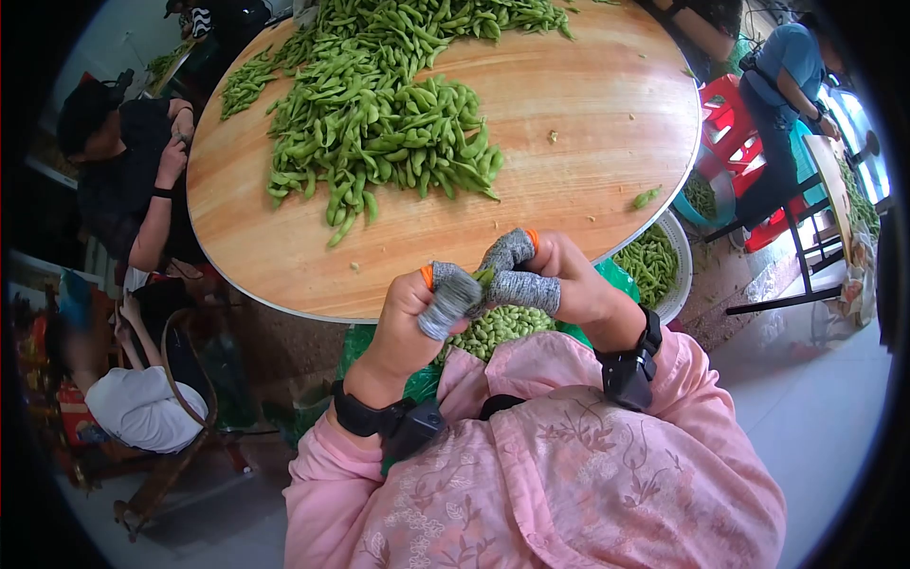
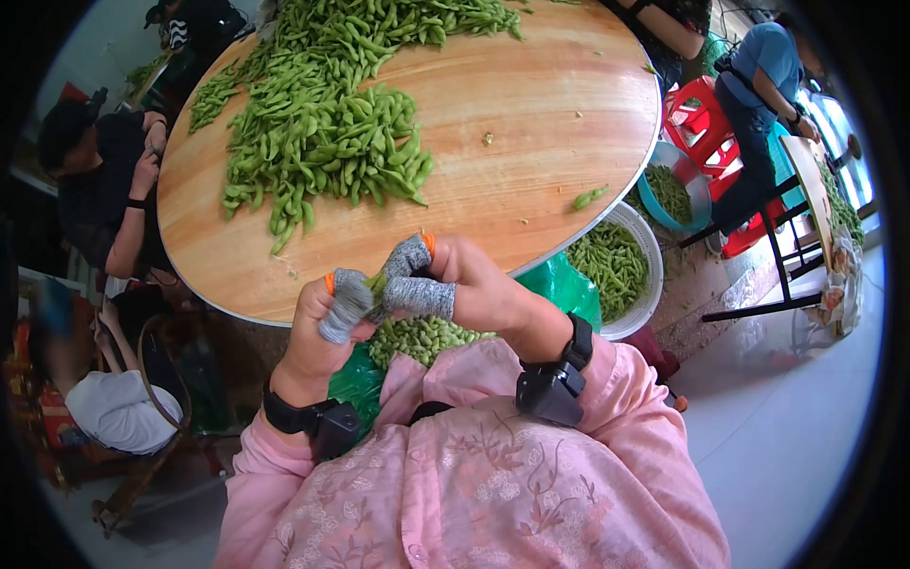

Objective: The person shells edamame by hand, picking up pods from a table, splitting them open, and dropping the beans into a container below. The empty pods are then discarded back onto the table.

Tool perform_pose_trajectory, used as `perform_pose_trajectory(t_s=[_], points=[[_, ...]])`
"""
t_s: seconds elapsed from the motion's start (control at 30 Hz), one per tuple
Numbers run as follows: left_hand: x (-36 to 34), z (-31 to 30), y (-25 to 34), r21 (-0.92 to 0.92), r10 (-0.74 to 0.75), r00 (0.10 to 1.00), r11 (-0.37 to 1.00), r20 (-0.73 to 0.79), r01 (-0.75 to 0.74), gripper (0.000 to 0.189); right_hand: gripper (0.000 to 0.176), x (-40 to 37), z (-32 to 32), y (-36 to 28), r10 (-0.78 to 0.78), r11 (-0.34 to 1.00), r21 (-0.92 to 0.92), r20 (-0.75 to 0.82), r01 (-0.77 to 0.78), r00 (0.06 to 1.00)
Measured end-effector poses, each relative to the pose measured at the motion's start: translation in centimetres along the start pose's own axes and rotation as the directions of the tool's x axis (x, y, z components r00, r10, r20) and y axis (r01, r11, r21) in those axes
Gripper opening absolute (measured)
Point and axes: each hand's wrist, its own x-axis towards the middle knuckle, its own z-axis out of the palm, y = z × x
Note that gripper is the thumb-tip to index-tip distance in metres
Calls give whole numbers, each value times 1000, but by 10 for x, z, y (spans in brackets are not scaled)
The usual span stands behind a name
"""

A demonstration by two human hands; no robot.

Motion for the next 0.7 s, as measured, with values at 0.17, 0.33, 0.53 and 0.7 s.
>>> perform_pose_trajectory(t_s=[0.17,0.33,0.53,0.7], points=[[-1,-2,-4,228,43,998,972,46,-53,7,11,0,0,-1,-68,895,-442,11,66,998],[-2,4,-12,302,145,989,944,-8,-136,12,10,-7,3,-3,-56,908,-420,-133,-5,990],[-10,-17,-5,780,262,965,605,-4,-161,15,12,-70,-44,-50,-66,712,-653,-426,-256,902],[-17,-4,-15,965,282,958,231,57,-126,26,22,-118,-78,-61,-175,161,-817,-575,-553,799]])
